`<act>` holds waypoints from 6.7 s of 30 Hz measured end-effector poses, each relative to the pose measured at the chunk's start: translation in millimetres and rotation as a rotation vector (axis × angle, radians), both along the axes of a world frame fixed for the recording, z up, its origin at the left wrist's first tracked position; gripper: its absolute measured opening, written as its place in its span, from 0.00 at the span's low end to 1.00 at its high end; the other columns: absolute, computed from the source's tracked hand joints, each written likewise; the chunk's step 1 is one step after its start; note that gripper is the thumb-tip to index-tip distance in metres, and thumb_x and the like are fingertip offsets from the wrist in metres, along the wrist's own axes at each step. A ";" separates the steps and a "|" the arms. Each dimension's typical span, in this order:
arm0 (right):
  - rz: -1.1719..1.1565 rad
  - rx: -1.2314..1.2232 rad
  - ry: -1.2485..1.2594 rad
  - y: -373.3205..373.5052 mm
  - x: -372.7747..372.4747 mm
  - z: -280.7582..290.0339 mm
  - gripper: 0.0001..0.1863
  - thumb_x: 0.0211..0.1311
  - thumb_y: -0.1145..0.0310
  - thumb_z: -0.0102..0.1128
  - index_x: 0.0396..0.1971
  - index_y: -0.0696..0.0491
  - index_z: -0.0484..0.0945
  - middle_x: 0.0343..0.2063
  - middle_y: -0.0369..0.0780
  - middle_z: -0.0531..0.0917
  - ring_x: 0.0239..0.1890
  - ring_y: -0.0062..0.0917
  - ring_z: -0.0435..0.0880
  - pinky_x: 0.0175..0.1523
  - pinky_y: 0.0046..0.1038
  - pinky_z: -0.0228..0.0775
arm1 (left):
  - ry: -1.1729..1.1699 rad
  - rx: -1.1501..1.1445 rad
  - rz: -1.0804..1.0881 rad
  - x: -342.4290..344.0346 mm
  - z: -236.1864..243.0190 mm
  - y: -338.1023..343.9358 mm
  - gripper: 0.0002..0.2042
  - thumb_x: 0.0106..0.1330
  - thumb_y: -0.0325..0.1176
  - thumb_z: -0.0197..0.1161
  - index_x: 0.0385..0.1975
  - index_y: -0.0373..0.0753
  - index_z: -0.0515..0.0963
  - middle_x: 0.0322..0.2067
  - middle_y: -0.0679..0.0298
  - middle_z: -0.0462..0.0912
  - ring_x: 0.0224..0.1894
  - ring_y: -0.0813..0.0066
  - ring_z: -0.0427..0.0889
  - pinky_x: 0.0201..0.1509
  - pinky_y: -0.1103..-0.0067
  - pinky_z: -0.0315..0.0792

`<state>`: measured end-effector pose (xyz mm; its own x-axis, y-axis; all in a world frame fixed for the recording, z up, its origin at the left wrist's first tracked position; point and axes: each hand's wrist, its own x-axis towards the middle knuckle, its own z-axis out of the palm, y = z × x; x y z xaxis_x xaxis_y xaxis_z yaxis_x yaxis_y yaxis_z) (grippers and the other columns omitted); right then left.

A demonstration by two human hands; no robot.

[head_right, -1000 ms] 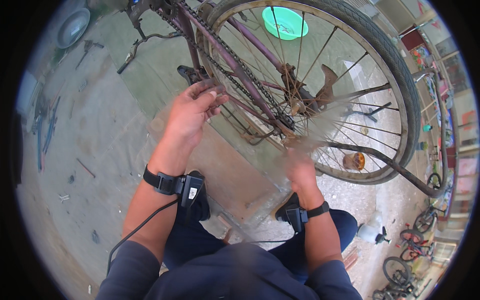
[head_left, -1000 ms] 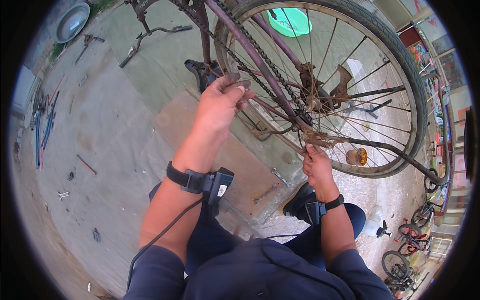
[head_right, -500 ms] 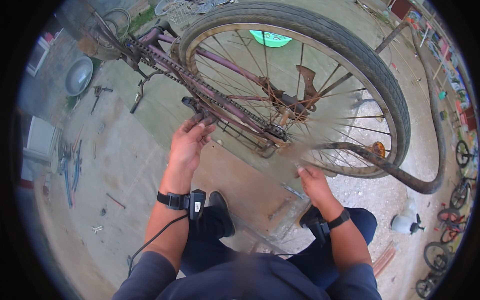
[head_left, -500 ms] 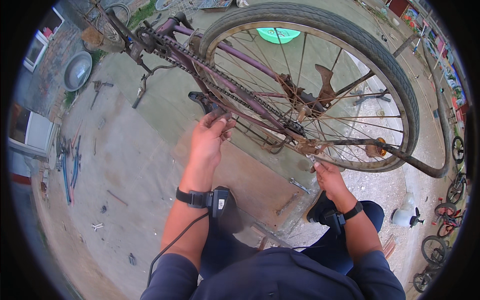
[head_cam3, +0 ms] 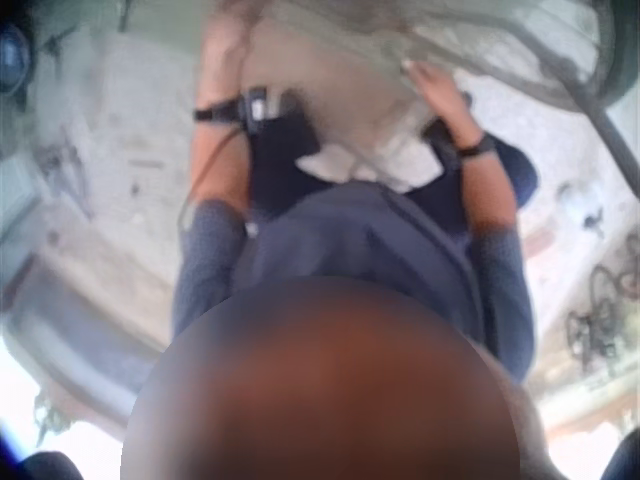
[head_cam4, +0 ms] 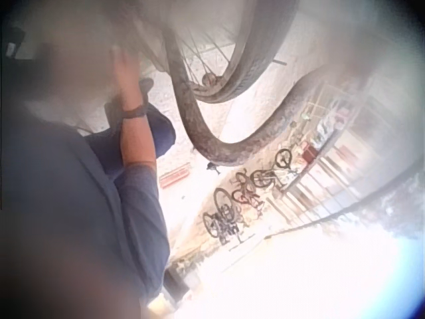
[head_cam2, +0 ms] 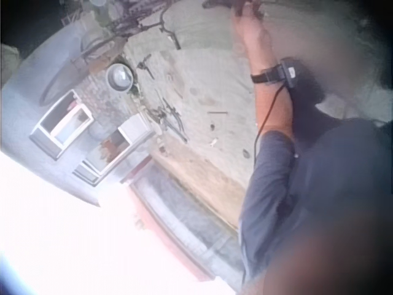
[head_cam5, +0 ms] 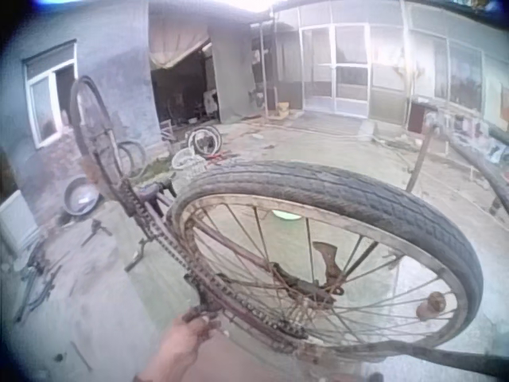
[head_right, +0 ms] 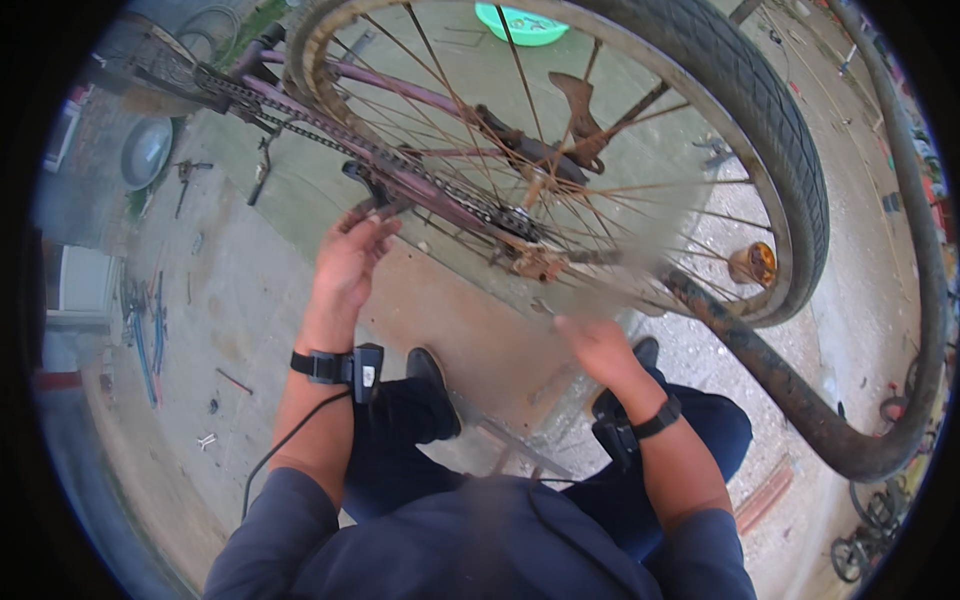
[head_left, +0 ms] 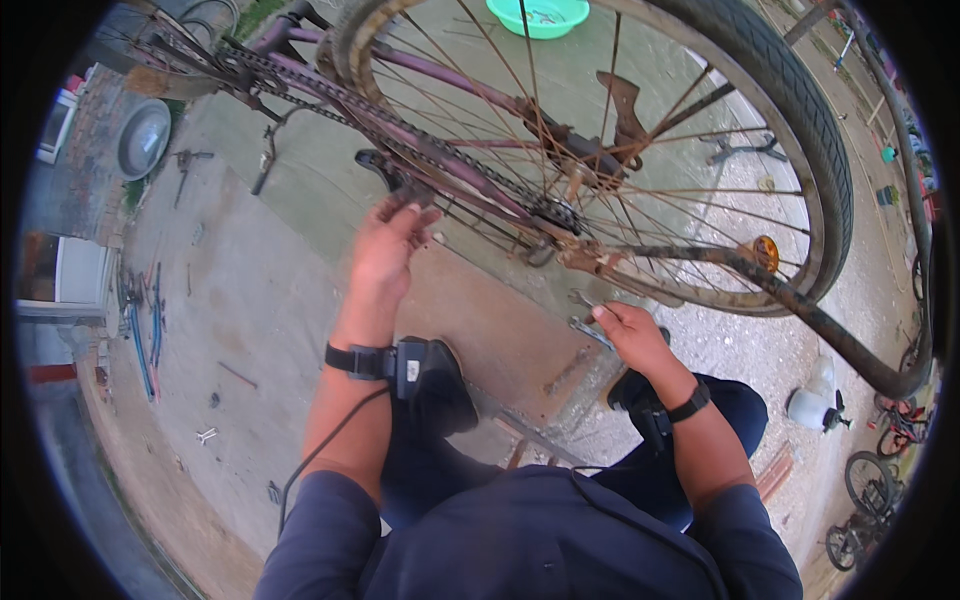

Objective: The person adjusts the rear derailleur and chain on a bicycle using a wrench, then rotates the pedals and inspects the frame. They handle the bicycle frame and a separate blue frame, moving parts around the workspace.

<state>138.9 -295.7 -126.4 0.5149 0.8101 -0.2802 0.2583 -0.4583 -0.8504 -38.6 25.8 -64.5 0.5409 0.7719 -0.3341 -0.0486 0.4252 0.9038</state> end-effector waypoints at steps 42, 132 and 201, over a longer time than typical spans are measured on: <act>0.431 -0.503 -0.121 -32.7 -69.5 -205.6 0.15 0.60 0.63 0.54 0.41 0.53 0.84 0.39 0.50 0.85 0.44 0.47 0.83 0.52 0.43 0.74 | -0.243 0.056 0.257 -51.8 42.8 6.9 0.13 0.69 0.30 0.55 0.49 0.31 0.72 0.54 0.48 0.78 0.54 0.57 0.79 0.51 0.73 0.76; -0.177 0.551 0.959 3.8 -41.7 92.6 0.11 0.69 0.70 0.57 0.49 0.55 0.75 0.41 0.40 0.83 0.41 0.27 0.86 0.43 0.26 0.81 | 0.071 -0.157 -0.683 -55.7 59.8 -222.3 0.14 0.73 0.31 0.55 0.54 0.33 0.73 0.35 0.62 0.83 0.36 0.74 0.83 0.41 0.81 0.74; 0.052 0.644 0.790 9.7 -95.0 227.4 0.18 0.69 0.69 0.47 0.50 0.67 0.74 0.37 0.51 0.85 0.37 0.34 0.88 0.32 0.21 0.81 | -0.258 0.075 -0.618 -91.8 137.8 -235.0 0.17 0.76 0.35 0.50 0.55 0.27 0.67 0.27 0.55 0.81 0.23 0.70 0.83 0.25 0.83 0.76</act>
<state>44.0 -286.0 101.0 0.3318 0.9430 -0.0277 -0.4770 0.1424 -0.8673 -130.4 -209.2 73.4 0.9458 0.3111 -0.0928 -0.0345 0.3806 0.9241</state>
